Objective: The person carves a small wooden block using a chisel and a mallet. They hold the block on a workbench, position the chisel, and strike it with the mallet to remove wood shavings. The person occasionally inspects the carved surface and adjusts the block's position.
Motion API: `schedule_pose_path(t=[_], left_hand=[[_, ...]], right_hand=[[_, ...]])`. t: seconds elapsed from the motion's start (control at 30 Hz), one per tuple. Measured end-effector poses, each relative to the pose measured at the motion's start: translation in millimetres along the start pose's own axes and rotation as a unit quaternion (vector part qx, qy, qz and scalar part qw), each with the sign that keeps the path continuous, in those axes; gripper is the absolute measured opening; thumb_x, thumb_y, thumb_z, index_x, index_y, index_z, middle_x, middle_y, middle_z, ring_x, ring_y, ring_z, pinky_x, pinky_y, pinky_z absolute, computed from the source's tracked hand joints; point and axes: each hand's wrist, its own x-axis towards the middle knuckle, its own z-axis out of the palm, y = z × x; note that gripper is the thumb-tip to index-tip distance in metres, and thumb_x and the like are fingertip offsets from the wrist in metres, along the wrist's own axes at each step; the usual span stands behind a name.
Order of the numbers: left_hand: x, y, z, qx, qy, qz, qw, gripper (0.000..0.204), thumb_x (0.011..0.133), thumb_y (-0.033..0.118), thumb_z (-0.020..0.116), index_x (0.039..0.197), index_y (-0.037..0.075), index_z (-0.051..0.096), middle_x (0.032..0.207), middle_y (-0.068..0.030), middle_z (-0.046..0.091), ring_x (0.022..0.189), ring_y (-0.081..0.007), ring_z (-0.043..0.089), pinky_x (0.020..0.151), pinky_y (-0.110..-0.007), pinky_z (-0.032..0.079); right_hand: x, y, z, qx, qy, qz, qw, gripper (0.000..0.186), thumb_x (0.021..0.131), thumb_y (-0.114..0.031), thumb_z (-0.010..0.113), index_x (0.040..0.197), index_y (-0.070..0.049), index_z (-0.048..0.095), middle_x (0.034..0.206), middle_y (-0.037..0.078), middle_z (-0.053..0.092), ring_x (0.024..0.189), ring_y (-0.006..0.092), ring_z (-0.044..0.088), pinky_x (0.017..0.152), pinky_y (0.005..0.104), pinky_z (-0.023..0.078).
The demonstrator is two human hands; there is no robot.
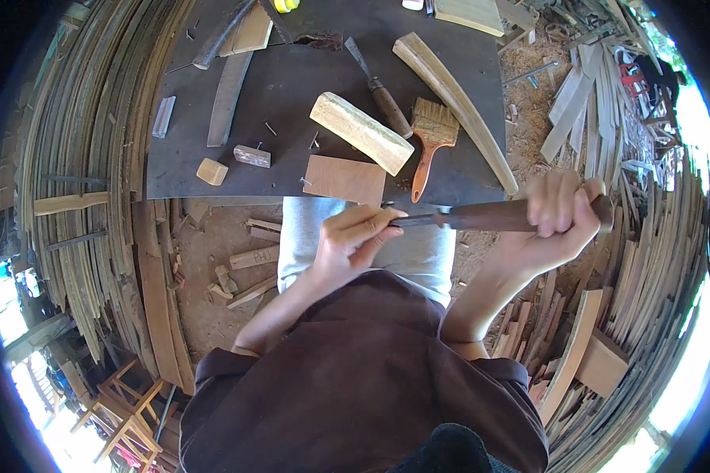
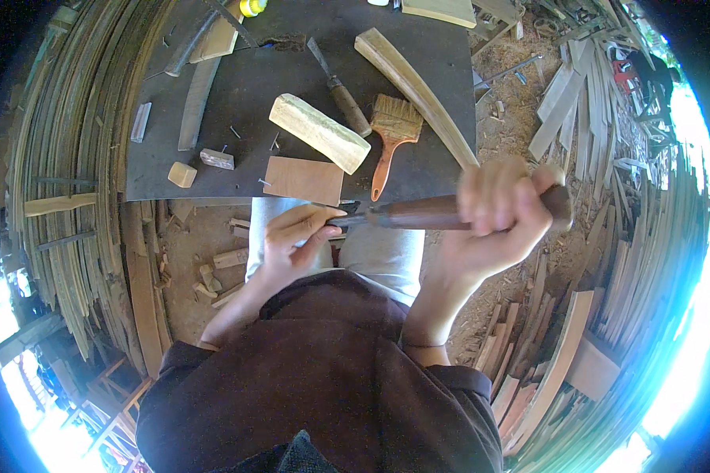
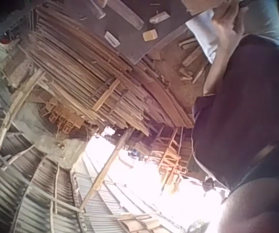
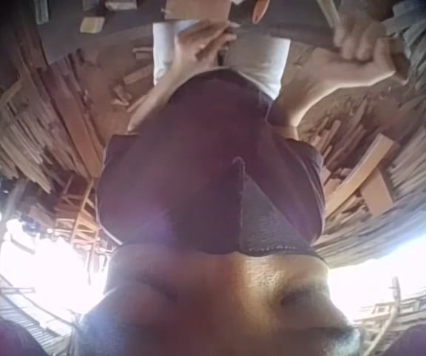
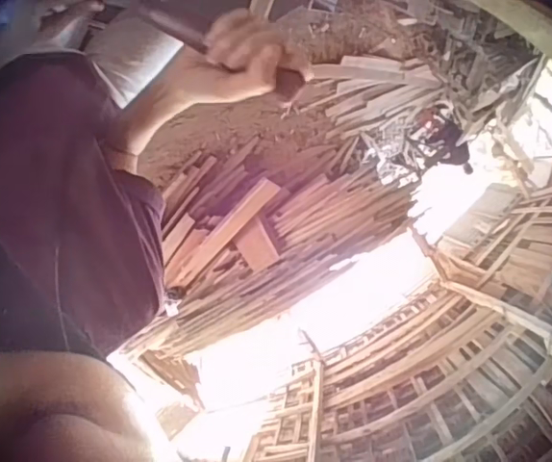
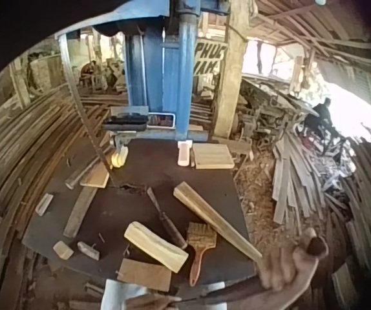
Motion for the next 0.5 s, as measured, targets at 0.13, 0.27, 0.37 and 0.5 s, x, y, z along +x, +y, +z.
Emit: schedule_pose_path(t=[0.13, 0.27, 0.37, 0.5], left_hand=[[-12, -30, -6, -0.048, -0.025, -0.066, 0.996, 0.022, 0.086, 0.004, 0.074, 0.107, -0.001, 0.067, 0.08, -0.0099, 0.063, 0.065, -0.0191, 0.058, 0.057, -0.03, 0.045], [-20, -27, -50, -0.053, -0.146, -0.218, 0.964, 0.035, 0.089, 0.007, 0.073, 0.122, 0.002, 0.062, 0.094, -0.0095, 0.067, 0.074, -0.014, 0.059, 0.067, -0.029, 0.048], [-7, -7, -83, -0.373, -0.204, -0.268, 0.865, 0.06, 0.091, 0.004, 0.071, 0.146, 0.006, 0.045, 0.115, -0.0151, 0.065, 0.091, -0.0149, 0.061, 0.082, -0.03, 0.05], [-16, -2, -127, -0.531, -0.2, -0.273, 0.777, 0.097, 0.088, 0.058, 0.068, 0.153, -0.001, 0.028, 0.136, -0.0295, 0.051, 0.112, -0.029, 0.06, 0.1, -0.041, 0.047]], right_hand=[[-10, 26, 26, -0.113, -0.13, 0.01, 0.985, 0.007, 0.094, -0.008, 0.051, 0.091, -0.011, 0.045, 0.06, -0.004, 0.038, 0.045, 0.0074, 0.036, 0.045, 0.0254, 0.036], [14, 42, -4, -0.04, 0.002, 0.157, 0.987, 0.019, 0.097, -0.026, 0.055, 0.09, -0.01, 0.049, 0.074, 0.005, 0.046, 0.069, 0.017, 0.046, 0.073, 0.0345, 0.042], [12, 63, -33, -0.063, 0.103, 0.271, 0.955, 0.035, 0.099, -0.044, 0.056, 0.091, -0.01, 0.051, 0.085, 0.008, 0.055, 0.08, 0.0162, 0.05, 0.076, 0.0342, 0.043], [-14, 75, -81, -0.127, 0.092, 0.384, 0.91, 0.04, 0.1, -0.049, 0.054, 0.091, -0.009, 0.056, 0.082, 0.006, 0.058, 0.075, 0.0136, 0.053, 0.069, 0.0318, 0.044]])
